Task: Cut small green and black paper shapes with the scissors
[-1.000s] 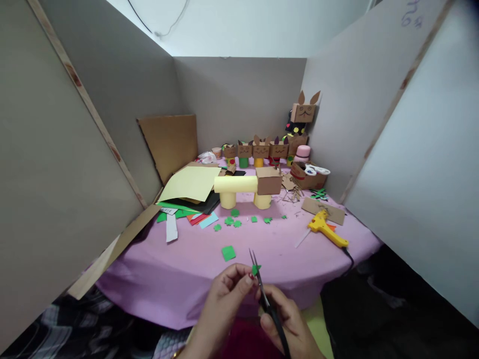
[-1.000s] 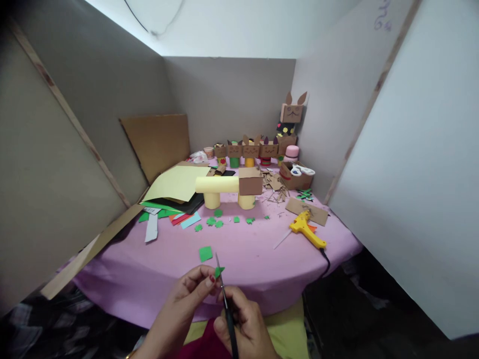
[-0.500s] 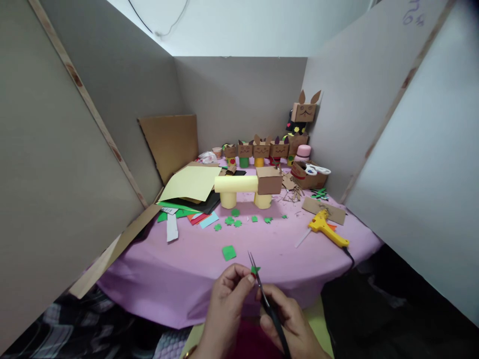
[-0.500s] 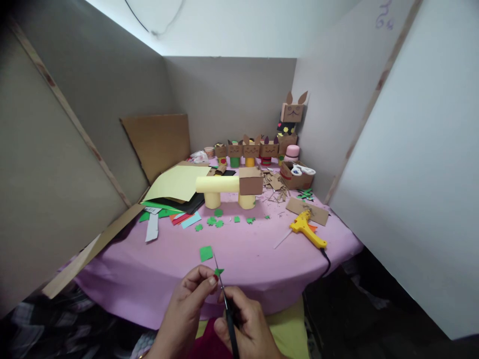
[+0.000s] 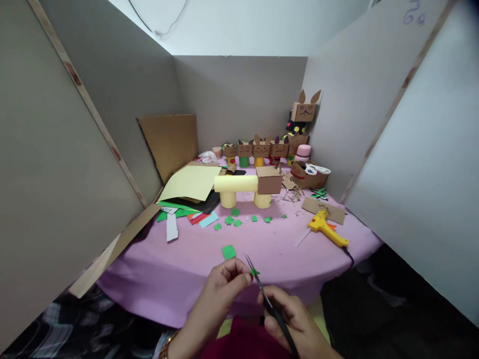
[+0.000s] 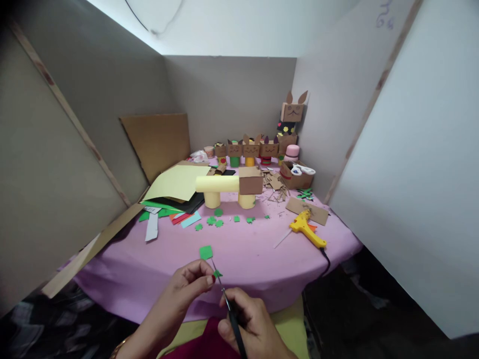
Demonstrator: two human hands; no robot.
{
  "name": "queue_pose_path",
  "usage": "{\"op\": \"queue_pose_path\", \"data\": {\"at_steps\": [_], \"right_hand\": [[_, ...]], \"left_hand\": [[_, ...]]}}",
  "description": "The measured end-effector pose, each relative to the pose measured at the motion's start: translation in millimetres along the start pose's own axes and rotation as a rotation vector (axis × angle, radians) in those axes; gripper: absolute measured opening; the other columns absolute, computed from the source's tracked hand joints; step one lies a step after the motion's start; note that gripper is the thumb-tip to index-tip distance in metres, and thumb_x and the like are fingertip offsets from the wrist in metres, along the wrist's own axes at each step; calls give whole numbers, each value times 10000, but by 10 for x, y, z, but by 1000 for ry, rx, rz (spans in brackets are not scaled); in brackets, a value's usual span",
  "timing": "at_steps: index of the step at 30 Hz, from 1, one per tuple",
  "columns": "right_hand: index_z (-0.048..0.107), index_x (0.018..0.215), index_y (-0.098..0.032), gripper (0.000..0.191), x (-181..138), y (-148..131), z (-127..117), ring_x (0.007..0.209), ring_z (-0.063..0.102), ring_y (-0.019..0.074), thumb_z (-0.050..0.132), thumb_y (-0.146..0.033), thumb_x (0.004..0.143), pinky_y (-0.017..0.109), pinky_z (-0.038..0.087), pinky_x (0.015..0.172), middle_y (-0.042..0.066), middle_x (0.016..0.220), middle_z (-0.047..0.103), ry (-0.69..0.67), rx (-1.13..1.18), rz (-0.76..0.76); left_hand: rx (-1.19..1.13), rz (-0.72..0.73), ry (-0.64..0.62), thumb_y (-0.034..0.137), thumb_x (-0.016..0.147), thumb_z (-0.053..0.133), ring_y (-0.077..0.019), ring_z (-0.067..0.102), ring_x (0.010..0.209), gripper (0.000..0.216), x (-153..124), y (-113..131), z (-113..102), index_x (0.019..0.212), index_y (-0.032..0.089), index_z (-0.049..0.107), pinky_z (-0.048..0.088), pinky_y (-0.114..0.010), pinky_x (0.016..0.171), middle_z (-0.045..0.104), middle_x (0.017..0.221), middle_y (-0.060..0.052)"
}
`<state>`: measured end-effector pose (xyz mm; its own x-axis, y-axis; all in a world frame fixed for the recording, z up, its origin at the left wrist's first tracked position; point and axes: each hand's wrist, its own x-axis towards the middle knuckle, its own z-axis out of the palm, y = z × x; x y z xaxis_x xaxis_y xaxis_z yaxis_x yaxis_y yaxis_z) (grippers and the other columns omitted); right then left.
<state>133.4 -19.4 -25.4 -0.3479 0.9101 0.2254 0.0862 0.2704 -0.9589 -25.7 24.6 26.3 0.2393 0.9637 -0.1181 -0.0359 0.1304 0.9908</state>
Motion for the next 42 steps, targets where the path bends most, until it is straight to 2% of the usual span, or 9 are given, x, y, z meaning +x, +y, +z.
{"op": "queue_pose_path", "data": {"at_steps": [6,8,15,23,29,33,38,42], "right_hand": [[482,865,-199,326,27,14,65,515,255,96,503,-521,814,228,212,483,-70,578,294,61,76,-11],[479,872,-196,336,37,20,90,507,256,93,493,-527,817,222,211,472,-70,577,299,62,86,-26],[489,897,-182,358,32,7,91,495,240,89,484,-531,817,224,198,462,-77,561,279,47,37,-47],[488,891,-187,376,12,16,53,501,257,95,469,-554,813,230,204,471,-71,564,292,13,23,-2],[497,888,-191,382,2,13,49,515,246,99,455,-564,817,235,203,480,-70,573,267,-15,31,36],[486,906,-186,375,29,6,97,504,254,94,459,-551,825,228,214,473,-69,575,291,38,76,14],[501,890,-182,367,47,39,174,498,244,92,481,-541,814,227,205,459,-69,570,273,97,43,-38],[490,892,-188,358,35,54,178,482,262,91,488,-536,811,224,216,449,-70,558,298,97,45,-51]], "left_hand": [[-220,37,-2,282,695,664,-116,475,567,150,-33,-150,118,653,166,579,365,-221,586,562,567,31],[-265,49,41,268,698,670,-113,485,559,150,-53,-190,176,638,167,575,372,-217,589,559,549,34],[-248,78,124,220,706,631,-115,452,569,130,-55,-166,174,603,175,566,359,-215,589,533,557,40],[-147,38,82,214,664,613,-119,405,565,115,-41,-50,95,568,172,567,329,-223,574,511,549,36],[-49,18,-78,181,663,627,-123,434,590,75,26,38,-36,597,160,600,335,-223,592,535,565,28],[-157,12,0,264,705,648,-114,448,562,146,20,-35,41,621,159,591,340,-222,571,548,569,26],[-368,36,117,267,694,670,-97,452,504,163,-42,-220,229,624,172,558,361,-221,548,519,549,49],[-416,56,123,252,724,640,-95,447,521,133,-59,-250,259,649,180,558,362,-211,540,516,567,47]]}}
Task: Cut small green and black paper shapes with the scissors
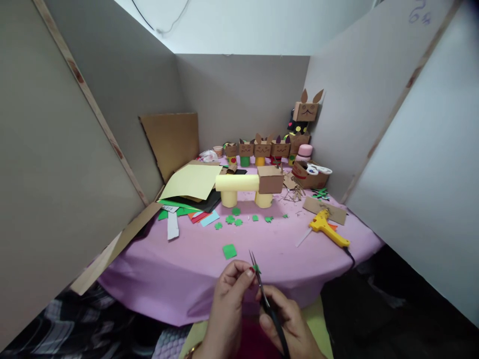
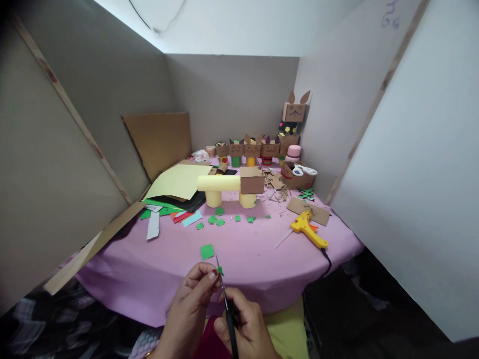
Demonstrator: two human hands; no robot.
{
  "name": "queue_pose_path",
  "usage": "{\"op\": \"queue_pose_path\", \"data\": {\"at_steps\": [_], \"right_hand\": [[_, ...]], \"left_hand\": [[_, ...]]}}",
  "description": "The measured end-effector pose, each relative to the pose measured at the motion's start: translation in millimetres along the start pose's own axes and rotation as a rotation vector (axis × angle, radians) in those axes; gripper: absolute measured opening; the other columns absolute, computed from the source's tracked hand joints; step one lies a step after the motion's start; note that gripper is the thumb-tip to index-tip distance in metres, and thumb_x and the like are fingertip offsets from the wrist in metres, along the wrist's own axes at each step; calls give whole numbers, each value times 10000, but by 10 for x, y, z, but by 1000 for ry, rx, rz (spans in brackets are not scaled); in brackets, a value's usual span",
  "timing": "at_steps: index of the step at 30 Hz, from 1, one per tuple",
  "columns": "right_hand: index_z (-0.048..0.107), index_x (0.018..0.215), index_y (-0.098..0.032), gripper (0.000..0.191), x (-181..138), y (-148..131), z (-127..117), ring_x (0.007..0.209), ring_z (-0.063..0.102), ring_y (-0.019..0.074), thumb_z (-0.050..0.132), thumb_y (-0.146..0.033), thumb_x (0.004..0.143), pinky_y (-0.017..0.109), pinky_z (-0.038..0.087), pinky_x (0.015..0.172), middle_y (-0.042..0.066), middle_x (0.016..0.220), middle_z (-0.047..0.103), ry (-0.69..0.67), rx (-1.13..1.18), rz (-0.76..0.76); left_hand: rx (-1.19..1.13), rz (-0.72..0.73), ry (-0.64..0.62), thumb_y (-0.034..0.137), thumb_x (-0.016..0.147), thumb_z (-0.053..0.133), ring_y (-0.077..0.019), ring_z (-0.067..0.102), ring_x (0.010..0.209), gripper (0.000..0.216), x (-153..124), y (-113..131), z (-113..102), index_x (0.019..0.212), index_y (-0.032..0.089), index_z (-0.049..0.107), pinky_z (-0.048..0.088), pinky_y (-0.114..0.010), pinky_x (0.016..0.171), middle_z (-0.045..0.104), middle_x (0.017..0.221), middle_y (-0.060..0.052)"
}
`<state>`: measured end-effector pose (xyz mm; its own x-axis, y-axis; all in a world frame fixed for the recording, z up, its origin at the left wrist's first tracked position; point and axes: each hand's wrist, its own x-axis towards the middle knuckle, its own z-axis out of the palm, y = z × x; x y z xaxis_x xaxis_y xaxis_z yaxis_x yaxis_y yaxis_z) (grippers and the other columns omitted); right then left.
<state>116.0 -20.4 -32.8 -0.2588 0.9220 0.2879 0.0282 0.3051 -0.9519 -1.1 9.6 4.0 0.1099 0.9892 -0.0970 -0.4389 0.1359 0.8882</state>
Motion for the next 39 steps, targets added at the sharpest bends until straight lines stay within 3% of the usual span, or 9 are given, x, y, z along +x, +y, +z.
{"op": "queue_pose_path", "data": {"at_steps": [7,22,31,39], "right_hand": [[495,904,-185,346,-16,-19,-66,487,261,93,466,-520,828,226,217,460,-71,556,295,-49,-33,35],[522,910,-183,359,-40,12,-141,504,266,97,485,-524,808,230,210,469,-68,563,297,-107,-98,74],[528,870,-183,281,-11,-40,-240,547,289,99,519,-459,820,225,240,505,-59,618,328,-127,-123,92],[518,938,-185,311,-19,7,-215,558,292,107,520,-470,813,228,236,510,-59,628,334,-110,-118,62]], "left_hand": [[139,-10,-12,216,674,654,-109,431,546,120,52,127,-60,610,168,564,348,-218,557,516,561,32],[385,-54,-191,233,658,631,-124,397,559,94,121,390,-162,603,168,593,309,-227,556,490,550,33],[375,-106,-257,222,634,646,-106,369,516,101,242,393,-180,578,159,590,285,-224,534,478,519,41],[377,-92,-241,219,675,644,-110,406,566,103,147,364,-128,606,164,590,298,-219,562,500,566,45]]}}
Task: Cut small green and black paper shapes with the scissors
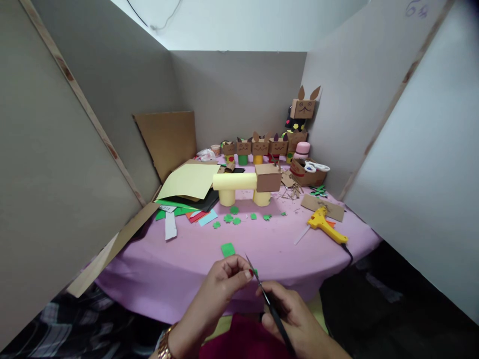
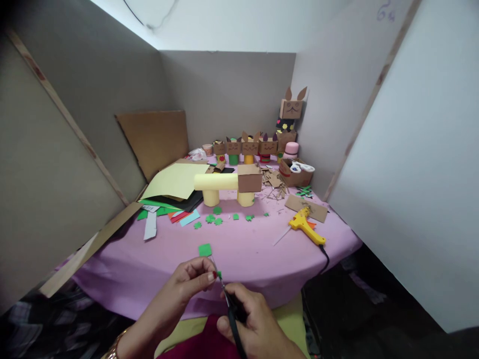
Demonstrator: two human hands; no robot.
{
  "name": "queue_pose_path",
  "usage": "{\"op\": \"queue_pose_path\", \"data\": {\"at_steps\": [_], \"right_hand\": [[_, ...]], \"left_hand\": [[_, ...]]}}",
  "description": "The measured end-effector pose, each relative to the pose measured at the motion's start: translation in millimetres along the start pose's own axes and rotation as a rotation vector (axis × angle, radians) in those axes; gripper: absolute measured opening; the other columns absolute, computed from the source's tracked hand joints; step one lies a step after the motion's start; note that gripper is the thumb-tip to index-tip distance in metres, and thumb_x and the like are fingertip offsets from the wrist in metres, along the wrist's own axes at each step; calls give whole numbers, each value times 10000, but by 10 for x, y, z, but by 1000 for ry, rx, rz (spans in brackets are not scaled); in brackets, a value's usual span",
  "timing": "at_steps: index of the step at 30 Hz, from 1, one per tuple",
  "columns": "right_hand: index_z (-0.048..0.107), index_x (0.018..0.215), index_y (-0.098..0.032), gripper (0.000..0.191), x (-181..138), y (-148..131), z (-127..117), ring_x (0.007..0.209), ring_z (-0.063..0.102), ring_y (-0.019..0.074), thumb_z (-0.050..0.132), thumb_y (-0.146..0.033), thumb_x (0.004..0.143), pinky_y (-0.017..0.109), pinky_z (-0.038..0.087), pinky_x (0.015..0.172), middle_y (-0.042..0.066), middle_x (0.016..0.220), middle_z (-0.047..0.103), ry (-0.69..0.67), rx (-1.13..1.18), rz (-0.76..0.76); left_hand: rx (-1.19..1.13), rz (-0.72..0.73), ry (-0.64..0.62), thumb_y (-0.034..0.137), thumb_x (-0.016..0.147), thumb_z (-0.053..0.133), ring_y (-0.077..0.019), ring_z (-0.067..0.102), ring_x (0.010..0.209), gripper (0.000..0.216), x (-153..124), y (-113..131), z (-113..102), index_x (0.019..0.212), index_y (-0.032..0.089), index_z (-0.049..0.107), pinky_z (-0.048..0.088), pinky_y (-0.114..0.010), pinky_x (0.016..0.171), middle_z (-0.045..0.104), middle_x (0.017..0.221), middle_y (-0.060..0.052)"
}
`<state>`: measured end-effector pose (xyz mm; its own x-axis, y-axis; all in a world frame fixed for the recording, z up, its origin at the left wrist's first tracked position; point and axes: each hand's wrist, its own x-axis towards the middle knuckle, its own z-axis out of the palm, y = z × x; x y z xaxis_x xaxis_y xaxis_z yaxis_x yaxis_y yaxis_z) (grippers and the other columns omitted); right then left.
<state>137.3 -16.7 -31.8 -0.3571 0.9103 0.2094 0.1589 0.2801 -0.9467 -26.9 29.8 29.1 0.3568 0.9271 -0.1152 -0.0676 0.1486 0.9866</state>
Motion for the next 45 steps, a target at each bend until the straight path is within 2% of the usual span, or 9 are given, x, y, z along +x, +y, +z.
{"op": "queue_pose_path", "data": {"at_steps": [6,15,26,31,38,40,42,45], "right_hand": [[522,866,-180,246,0,-30,-41,555,286,101,525,-421,817,223,241,508,-56,634,342,-13,0,-11],[558,865,-167,212,76,-91,-152,592,330,114,541,-371,810,219,272,537,-48,649,396,-16,-137,31],[565,878,-164,164,129,-73,-237,602,325,113,526,-317,830,216,278,554,-55,660,387,-50,-178,71],[546,812,-170,86,166,-76,-288,583,318,104,541,-255,813,212,276,551,-62,647,377,-65,-186,104],[552,772,-171,128,189,-69,-323,556,307,100,534,-289,820,207,257,512,-66,612,342,-92,-152,125],[571,798,-173,128,195,-55,-349,550,346,103,536,-295,815,204,280,513,-64,604,373,-74,-184,144],[595,865,-178,142,217,-41,-402,573,441,123,547,-297,804,208,328,544,-50,618,466,-19,-298,177],[585,1051,-187,273,278,-22,-506,746,590,197,549,-263,791,256,400,669,30,807,643,72,-602,235]], "left_hand": [[8,-30,-45,231,675,645,-105,389,555,132,34,-31,-30,609,152,562,296,-220,556,510,566,43],[25,-40,-115,208,621,657,-99,387,529,100,187,-39,-106,584,144,589,293,-227,545,492,526,49],[-3,-96,-141,185,607,673,-90,400,508,83,321,-51,-115,577,132,616,289,-222,531,521,509,39],[-20,-112,-142,175,582,684,-90,415,508,73,390,-86,-136,579,135,624,306,-221,540,529,512,38],[-42,-158,-138,163,579,682,-82,412,493,65,443,-128,-154,579,132,624,296,-211,526,525,501,42],[-48,-167,-134,171,583,693,-81,418,494,82,437,-131,-155,583,132,621,299,-209,527,530,500,40],[-52,-170,-124,190,602,703,-86,440,510,99,421,-134,-151,613,132,624,313,-210,543,561,521,28],[-55,-162,-102,245,664,693,-88,456,534,131,387,-142,-137,662,132,628,331,-207,565,619,577,1]]}}
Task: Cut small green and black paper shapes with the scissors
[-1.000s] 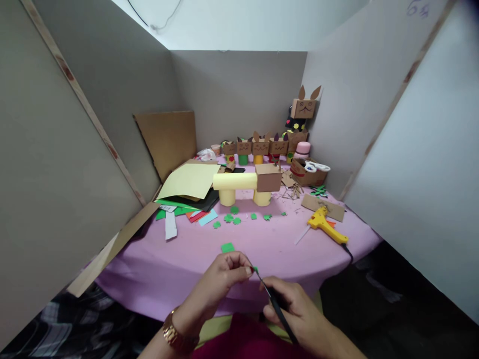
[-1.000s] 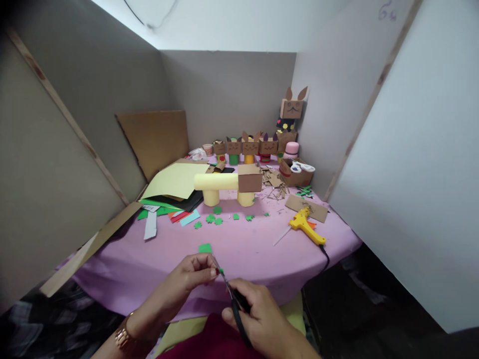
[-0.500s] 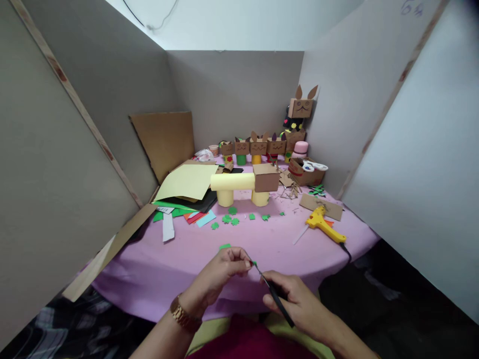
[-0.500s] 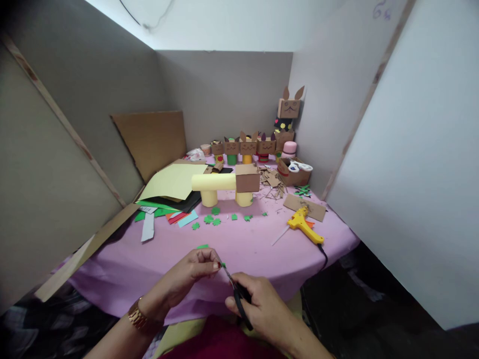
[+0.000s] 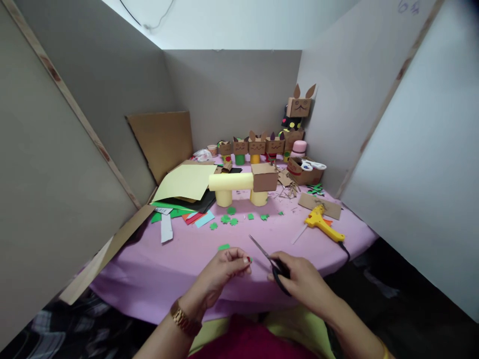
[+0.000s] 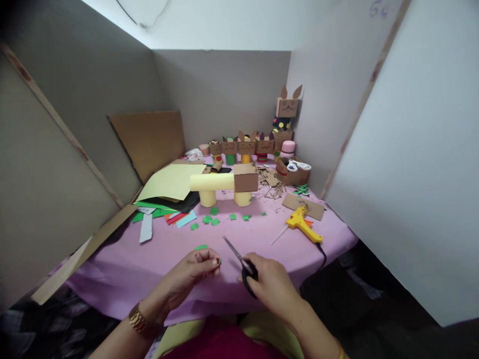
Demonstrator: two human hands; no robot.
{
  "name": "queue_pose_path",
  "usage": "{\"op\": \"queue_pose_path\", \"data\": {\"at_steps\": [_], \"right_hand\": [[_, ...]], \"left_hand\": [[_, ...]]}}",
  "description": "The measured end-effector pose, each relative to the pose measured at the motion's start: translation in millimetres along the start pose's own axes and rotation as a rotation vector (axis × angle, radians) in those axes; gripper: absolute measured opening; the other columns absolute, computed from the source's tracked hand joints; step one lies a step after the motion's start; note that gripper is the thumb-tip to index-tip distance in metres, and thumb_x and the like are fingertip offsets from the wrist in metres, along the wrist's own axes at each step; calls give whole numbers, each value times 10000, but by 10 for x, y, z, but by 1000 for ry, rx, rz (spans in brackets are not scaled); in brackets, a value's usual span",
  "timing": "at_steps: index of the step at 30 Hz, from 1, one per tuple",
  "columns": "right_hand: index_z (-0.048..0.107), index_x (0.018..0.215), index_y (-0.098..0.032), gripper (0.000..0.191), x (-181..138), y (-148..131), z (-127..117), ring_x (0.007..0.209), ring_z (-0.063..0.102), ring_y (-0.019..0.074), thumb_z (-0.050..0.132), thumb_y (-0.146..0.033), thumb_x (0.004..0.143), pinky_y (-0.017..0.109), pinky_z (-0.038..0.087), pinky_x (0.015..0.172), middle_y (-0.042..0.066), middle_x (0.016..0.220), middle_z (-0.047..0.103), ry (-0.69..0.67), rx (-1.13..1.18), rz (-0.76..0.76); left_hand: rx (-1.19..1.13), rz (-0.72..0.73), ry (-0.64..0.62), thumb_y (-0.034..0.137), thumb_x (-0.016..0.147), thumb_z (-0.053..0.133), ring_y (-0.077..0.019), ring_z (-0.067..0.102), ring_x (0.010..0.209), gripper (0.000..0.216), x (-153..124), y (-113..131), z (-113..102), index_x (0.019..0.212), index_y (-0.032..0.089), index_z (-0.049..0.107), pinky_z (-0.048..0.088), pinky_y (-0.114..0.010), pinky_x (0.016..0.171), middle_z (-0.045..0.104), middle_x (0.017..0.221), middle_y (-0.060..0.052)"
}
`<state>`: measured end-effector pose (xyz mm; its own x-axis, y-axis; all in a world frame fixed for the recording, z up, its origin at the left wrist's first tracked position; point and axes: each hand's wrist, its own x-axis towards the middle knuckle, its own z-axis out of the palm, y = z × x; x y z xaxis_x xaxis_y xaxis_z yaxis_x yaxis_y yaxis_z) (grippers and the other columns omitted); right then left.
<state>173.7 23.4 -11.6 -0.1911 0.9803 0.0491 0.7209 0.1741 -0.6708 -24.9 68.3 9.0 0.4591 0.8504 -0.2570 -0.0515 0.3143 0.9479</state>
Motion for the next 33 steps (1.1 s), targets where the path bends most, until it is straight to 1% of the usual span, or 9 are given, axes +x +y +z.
{"op": "queue_pose_path", "data": {"at_steps": [2,4,8,11,15,18,22,27,33], "right_hand": [[524,1182,-177,406,51,27,-38,890,605,243,541,-207,778,300,414,748,92,983,659,32,-196,20],[500,1223,-178,452,89,40,-55,937,597,250,529,-163,773,313,425,771,108,1038,642,26,-301,1],[604,1090,-231,366,135,49,-60,925,577,218,508,-74,774,285,442,765,70,975,623,35,-338,-110],[644,1014,-232,353,147,43,-61,966,543,234,502,-27,764,309,446,779,80,994,613,129,-318,-169],[663,914,-200,192,76,-77,-7,881,563,223,512,-127,822,329,454,766,81,904,639,303,-30,-203],[654,784,-175,156,-45,-253,96,678,588,169,534,-258,841,247,450,586,39,743,648,304,363,-121],[644,772,-151,214,-176,-442,211,643,584,160,555,-338,826,241,446,574,42,718,657,301,674,-25],[644,776,-149,235,-204,-503,216,649,580,159,603,-380,789,249,458,600,41,711,658,297,852,14],[651,774,-155,191,-212,-504,216,658,592,157,622,-344,782,239,472,609,37,720,671,308,910,19]], "left_hand": [[-11,8,16,273,699,679,-82,451,531,157,-26,-9,14,666,130,626,332,-200,561,637,597,-9],[-33,9,32,280,711,676,-79,453,530,166,-58,-13,31,662,131,624,336,-195,558,647,608,-12],[-102,9,72,285,697,691,-89,492,547,159,-127,-3,80,686,137,632,362,-199,578,658,615,-14],[-143,23,115,287,686,702,-89,501,544,163,-175,1,126,695,136,641,373,-200,579,660,615,-14],[-137,57,180,295,684,699,-90,491,544,156,-244,-13,201,669,149,644,377,-196,566,656,620,-5],[-39,160,236,281,705,674,-110,499,577,135,-299,-33,269,654,158,656,396,-204,587,655,620,-7],[131,286,311,253,726,651,-155,563,658,88,-352,-93,335,687,180,681,435,-228,646,666,646,-10],[386,493,324,218,783,598,-200,616,764,118,-397,-196,363,834,226,704,466,-270,702,701,808,-41],[596,681,341,154,790,586,-207,624,744,199,-435,-227,391,896,260,717,472,-279,671,712,808,-55]]}}
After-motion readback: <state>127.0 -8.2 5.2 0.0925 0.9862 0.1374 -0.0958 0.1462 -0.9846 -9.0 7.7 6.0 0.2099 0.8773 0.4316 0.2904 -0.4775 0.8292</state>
